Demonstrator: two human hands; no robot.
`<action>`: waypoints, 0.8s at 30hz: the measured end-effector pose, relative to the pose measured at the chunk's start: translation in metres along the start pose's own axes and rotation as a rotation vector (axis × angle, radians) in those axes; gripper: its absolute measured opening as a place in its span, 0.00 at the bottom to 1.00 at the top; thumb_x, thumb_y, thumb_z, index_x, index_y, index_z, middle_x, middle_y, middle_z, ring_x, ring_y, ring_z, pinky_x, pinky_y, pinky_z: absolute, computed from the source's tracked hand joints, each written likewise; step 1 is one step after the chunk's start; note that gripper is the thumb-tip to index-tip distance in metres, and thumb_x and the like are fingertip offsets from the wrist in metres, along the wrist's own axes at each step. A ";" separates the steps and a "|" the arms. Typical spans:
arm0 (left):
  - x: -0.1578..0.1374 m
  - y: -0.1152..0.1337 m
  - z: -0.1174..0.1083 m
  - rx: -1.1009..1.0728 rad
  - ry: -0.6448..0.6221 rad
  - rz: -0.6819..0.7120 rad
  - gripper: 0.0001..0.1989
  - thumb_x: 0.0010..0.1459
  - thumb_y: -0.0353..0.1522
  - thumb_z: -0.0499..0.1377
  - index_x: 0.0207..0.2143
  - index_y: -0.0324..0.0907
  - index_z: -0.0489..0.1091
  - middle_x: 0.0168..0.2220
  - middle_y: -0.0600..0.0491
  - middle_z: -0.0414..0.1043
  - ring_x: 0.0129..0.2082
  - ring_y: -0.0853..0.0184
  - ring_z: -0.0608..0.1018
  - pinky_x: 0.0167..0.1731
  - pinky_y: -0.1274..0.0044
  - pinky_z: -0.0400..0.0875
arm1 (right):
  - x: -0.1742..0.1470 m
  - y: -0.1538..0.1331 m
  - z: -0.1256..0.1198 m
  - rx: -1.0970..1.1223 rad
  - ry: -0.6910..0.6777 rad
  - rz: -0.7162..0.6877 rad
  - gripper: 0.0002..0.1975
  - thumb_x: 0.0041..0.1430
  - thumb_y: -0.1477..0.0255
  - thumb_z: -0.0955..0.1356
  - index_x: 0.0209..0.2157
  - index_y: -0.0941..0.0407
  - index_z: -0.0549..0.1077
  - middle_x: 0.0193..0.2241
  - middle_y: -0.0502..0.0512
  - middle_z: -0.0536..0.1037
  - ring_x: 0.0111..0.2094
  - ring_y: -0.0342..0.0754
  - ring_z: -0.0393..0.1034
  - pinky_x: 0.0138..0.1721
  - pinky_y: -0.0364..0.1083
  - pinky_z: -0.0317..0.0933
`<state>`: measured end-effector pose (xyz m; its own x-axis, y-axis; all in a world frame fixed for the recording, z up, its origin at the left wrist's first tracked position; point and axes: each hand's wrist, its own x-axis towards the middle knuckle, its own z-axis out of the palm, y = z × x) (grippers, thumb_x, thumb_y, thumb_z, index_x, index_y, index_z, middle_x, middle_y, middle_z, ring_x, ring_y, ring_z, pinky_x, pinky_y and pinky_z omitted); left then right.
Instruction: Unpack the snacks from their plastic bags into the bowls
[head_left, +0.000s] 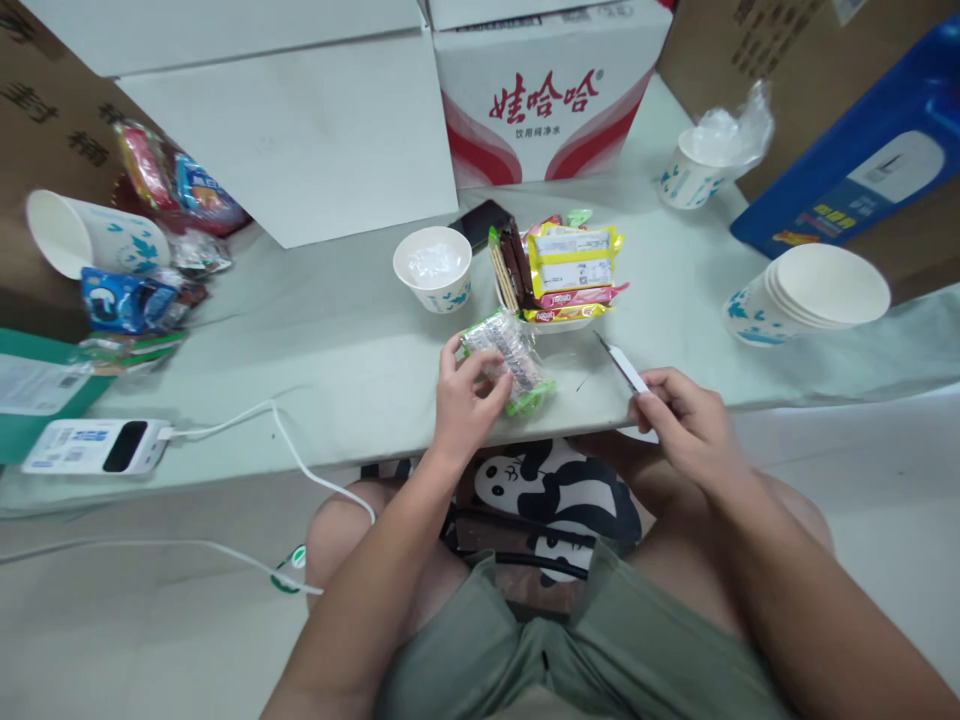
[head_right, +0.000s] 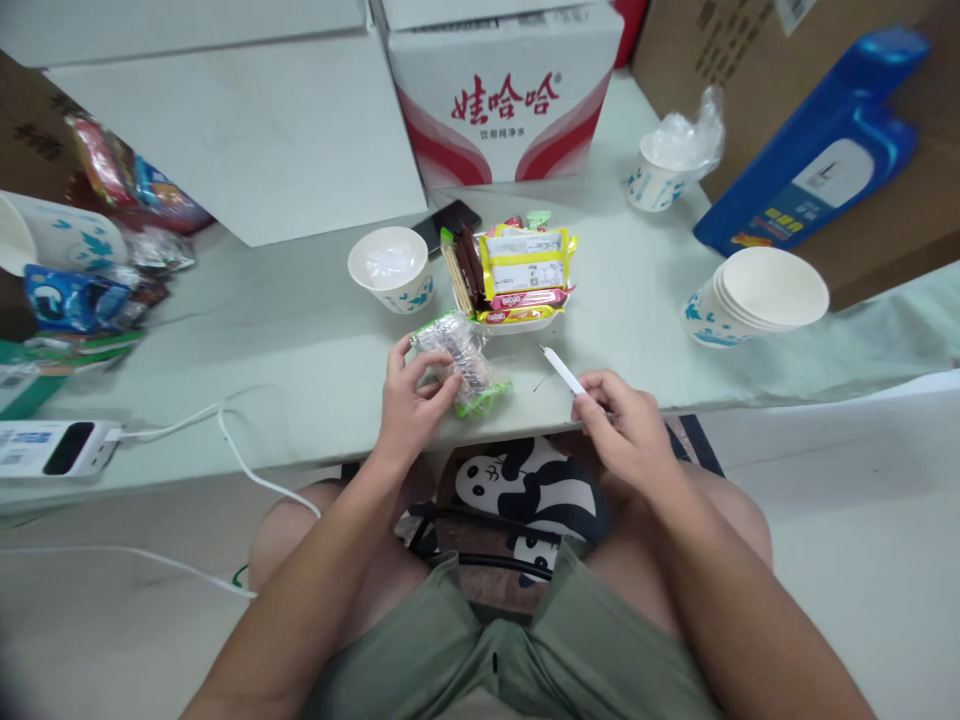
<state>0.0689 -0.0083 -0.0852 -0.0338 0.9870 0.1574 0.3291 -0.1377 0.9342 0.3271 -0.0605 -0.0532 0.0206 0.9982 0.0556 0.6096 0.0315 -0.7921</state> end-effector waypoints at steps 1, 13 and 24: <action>-0.001 0.001 0.001 0.003 0.010 0.012 0.06 0.57 0.32 0.64 0.38 0.42 0.75 0.60 0.43 0.59 0.66 0.51 0.66 0.40 0.73 0.84 | -0.001 -0.008 0.007 0.099 -0.033 0.006 0.11 0.65 0.61 0.63 0.37 0.52 0.71 0.21 0.49 0.76 0.20 0.45 0.66 0.25 0.45 0.60; -0.001 0.001 -0.002 0.071 0.083 -0.093 0.05 0.56 0.33 0.64 0.34 0.43 0.71 0.50 0.44 0.67 0.66 0.53 0.65 0.38 0.76 0.81 | 0.035 -0.042 0.051 -0.065 -0.350 0.068 0.14 0.63 0.61 0.62 0.30 0.54 0.73 0.22 0.51 0.79 0.21 0.46 0.69 0.26 0.45 0.58; 0.013 -0.001 -0.025 0.338 -0.009 -0.069 0.16 0.56 0.38 0.65 0.46 0.45 0.70 0.64 0.41 0.58 0.71 0.49 0.58 0.63 0.56 0.63 | 0.020 0.037 -0.032 -0.038 0.082 0.140 0.13 0.59 0.60 0.67 0.41 0.51 0.75 0.23 0.51 0.77 0.23 0.48 0.69 0.28 0.48 0.63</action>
<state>0.0444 0.0030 -0.0762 -0.0589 0.9939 0.0936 0.6204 -0.0370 0.7834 0.3757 -0.0414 -0.0618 0.1711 0.9853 -0.0024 0.6261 -0.1106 -0.7719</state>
